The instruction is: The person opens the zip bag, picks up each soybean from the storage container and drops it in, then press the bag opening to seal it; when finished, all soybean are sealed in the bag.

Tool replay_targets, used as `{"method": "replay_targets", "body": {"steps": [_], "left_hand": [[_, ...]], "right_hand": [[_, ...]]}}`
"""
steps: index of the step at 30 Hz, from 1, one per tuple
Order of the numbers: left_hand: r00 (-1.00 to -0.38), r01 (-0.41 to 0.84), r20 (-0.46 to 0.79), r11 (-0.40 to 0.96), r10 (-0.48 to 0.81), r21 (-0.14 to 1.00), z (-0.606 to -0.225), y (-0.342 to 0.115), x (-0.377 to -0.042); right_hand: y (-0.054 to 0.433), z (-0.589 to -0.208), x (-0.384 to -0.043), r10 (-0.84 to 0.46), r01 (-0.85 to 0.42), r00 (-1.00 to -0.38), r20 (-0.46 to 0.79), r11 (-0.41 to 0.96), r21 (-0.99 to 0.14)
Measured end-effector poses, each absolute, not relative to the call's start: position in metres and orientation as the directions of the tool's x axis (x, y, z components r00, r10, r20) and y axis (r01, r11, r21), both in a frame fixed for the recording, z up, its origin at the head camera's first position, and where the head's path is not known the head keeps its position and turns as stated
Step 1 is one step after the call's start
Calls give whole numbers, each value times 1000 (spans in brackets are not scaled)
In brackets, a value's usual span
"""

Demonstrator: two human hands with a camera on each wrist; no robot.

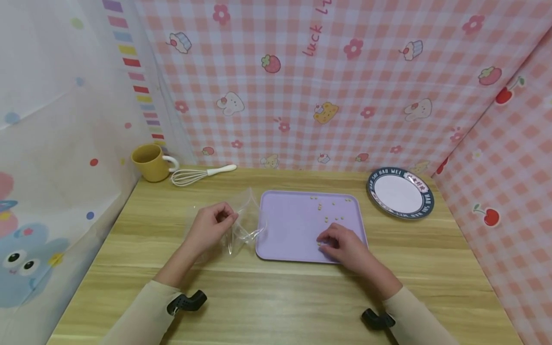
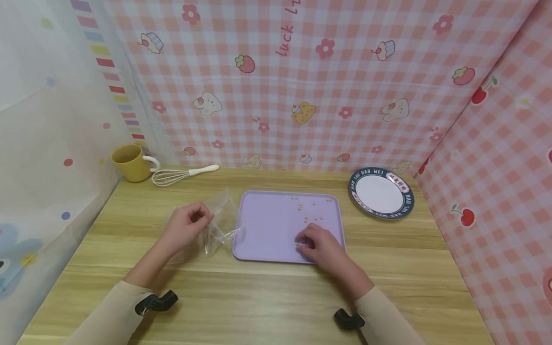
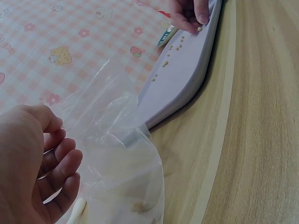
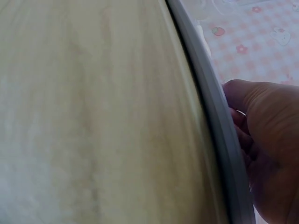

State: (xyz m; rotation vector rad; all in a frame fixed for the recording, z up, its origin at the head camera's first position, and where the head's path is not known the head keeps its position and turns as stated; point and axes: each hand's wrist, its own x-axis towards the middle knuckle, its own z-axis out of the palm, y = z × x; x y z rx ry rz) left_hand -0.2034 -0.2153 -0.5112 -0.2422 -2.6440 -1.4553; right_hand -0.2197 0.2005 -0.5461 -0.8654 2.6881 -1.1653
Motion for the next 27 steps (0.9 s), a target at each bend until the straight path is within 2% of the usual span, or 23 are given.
{"method": "replay_targets", "body": {"steps": [15, 19, 23, 27], "left_hand": [[-982, 189, 168, 532, 88, 825, -509, -214, -204], [-981, 192, 171, 532, 90, 825, -509, -214, -204], [-982, 188, 165, 531, 91, 826, -507, -213, -204], [-981, 192, 164, 530, 100, 826, -507, -212, -203]], "right_hand": [[195, -551, -220, -503, -451, -854, 135, 584, -675], [194, -548, -219, -489, -504, -837, 245, 516, -693], [187, -541, -220, -487, -595, -783, 387, 407, -693], [174, -531, -226, -499, -645, -743, 447, 353, -678]]}}
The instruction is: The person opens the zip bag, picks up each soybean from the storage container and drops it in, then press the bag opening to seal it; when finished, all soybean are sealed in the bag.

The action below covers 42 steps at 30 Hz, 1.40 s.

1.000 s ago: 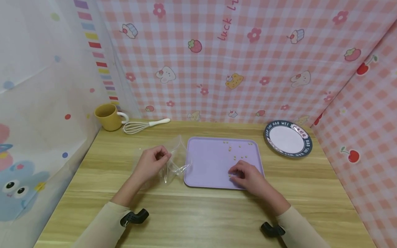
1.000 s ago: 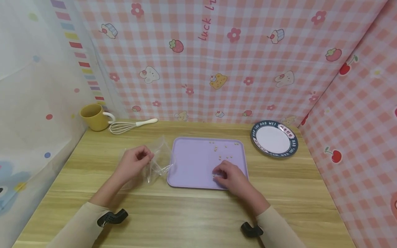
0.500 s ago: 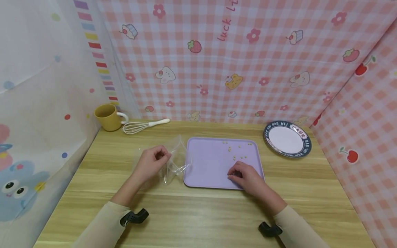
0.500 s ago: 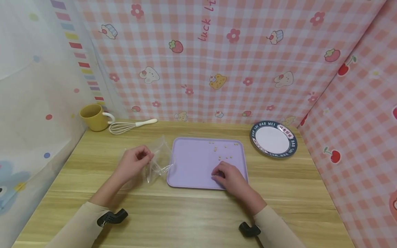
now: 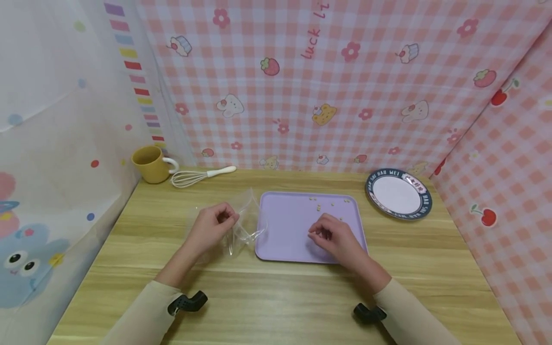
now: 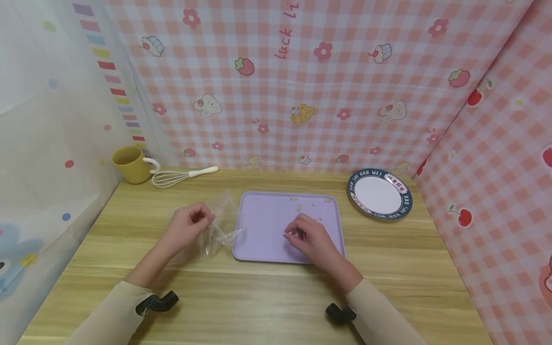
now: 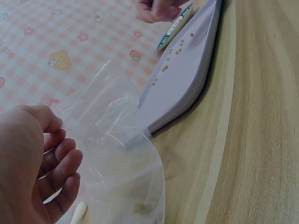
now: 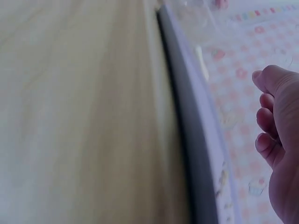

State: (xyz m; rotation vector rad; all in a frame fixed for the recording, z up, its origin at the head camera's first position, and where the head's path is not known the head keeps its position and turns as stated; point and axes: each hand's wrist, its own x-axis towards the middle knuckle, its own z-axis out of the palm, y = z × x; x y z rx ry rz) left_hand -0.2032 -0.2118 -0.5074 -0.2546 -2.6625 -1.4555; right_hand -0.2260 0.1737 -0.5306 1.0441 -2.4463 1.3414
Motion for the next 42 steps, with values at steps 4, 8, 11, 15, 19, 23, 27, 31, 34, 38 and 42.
{"method": "replay_targets", "body": {"steps": [4, 8, 11, 15, 19, 23, 27, 31, 34, 38, 42], "left_hand": [[-980, 200, 171, 531, 104, 823, -508, -210, -203], [-980, 199, 170, 535, 104, 821, -507, -209, -203], [-980, 201, 171, 536, 106, 820, -507, -209, -204], [-978, 209, 177, 537, 111, 817, -507, -208, -205], [-976, 216, 179, 526, 121, 823, -507, -207, -206], [-977, 214, 175, 520, 125, 827, -507, -206, -206], [-977, 212, 175, 526, 121, 824, -506, -205, -206], [-977, 212, 177, 529, 118, 822, -505, -205, -206], [-978, 209, 177, 535, 112, 818, -504, -204, -206], [-979, 204, 177, 542, 104, 815, -504, -205, -205], [-980, 197, 169, 542, 102, 817, -504, -206, -204]], "right_hand": [[152, -519, -232, -508, -670, -715, 481, 302, -678], [124, -507, -237, -531, -678, -695, 484, 262, -687], [103, -501, -243, -560, -685, -676, 479, 238, -689], [77, -497, -251, -592, -707, -639, 492, 200, -678], [56, -495, -255, -615, -740, -598, 514, 177, -649], [42, -493, -257, -624, -772, -575, 528, 200, -604], [38, -492, -257, -617, -775, -584, 527, 233, -587], [44, -492, -256, -602, -757, -612, 512, 260, -599], [53, -492, -255, -585, -734, -642, 496, 279, -620], [72, -493, -254, -556, -702, -680, 479, 301, -646], [97, -496, -253, -529, -669, -715, 457, 331, -665]]}}
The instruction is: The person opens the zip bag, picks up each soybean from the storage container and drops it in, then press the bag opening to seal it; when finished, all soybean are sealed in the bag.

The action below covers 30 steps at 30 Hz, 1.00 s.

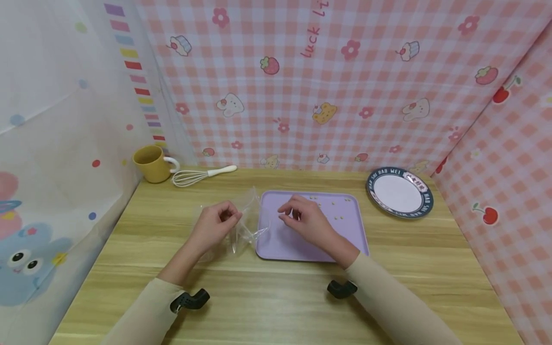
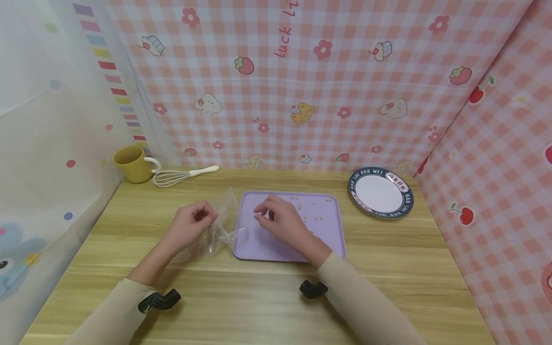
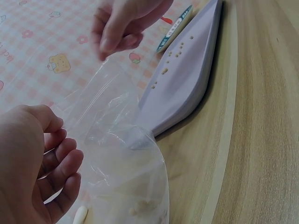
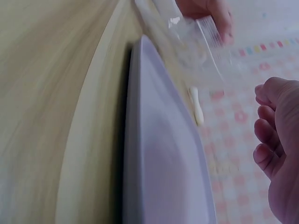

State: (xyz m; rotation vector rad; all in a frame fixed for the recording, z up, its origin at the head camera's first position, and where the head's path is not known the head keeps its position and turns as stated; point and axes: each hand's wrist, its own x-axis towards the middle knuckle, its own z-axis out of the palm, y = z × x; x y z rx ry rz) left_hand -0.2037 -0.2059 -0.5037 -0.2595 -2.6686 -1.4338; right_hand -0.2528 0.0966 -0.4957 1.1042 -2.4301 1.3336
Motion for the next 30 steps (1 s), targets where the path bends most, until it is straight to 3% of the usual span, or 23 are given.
{"method": "replay_targets", "body": {"steps": [7, 19, 30], "left_hand": [[-982, 191, 164, 547, 98, 815, -504, -208, -204], [-982, 190, 159, 538, 104, 821, -505, -207, -205], [-981, 195, 170, 539, 96, 820, -507, -207, -206]], "right_hand": [[147, -504, -257, -443, -557, -817, 370, 438, -706], [220, -534, -255, -338, -423, -903, 267, 579, -697], [237, -546, -244, -348, -408, -907, 237, 588, -698]]}}
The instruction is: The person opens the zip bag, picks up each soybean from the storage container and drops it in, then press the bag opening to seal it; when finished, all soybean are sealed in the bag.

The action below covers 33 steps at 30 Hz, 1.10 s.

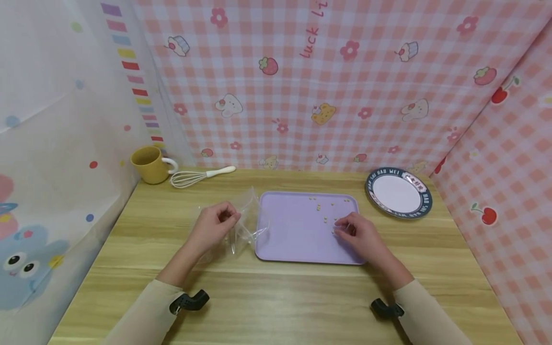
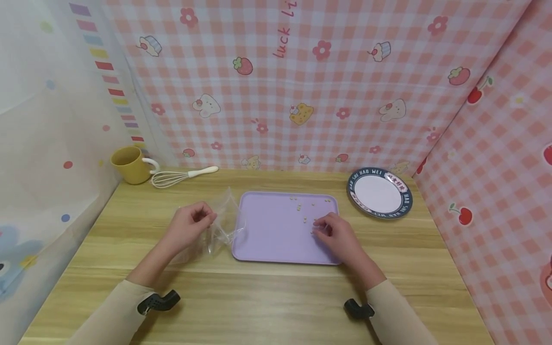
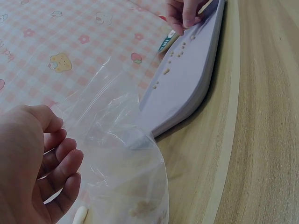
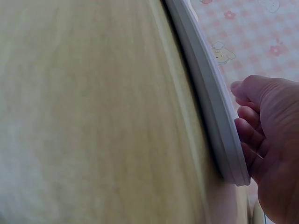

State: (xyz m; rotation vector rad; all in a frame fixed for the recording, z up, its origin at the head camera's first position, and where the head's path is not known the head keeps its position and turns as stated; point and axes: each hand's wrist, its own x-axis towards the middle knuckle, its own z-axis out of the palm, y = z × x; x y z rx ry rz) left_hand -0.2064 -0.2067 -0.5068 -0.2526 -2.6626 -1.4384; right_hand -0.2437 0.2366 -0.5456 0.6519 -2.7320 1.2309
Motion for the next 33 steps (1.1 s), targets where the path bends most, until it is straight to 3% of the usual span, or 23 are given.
{"method": "replay_targets", "body": {"steps": [15, 29, 33], "left_hand": [[-979, 204, 182, 535, 95, 820, -505, -209, -205], [-979, 202, 174, 530, 103, 823, -502, -207, -204], [-979, 206, 175, 529, 108, 823, -503, -208, -204]], "right_hand": [[225, -547, -243, -397, -435, -896, 199, 693, -575], [220, -548, -241, -386, -446, -892, 234, 667, -597], [209, -541, -242, -415, -506, -859, 301, 599, -620]]}}
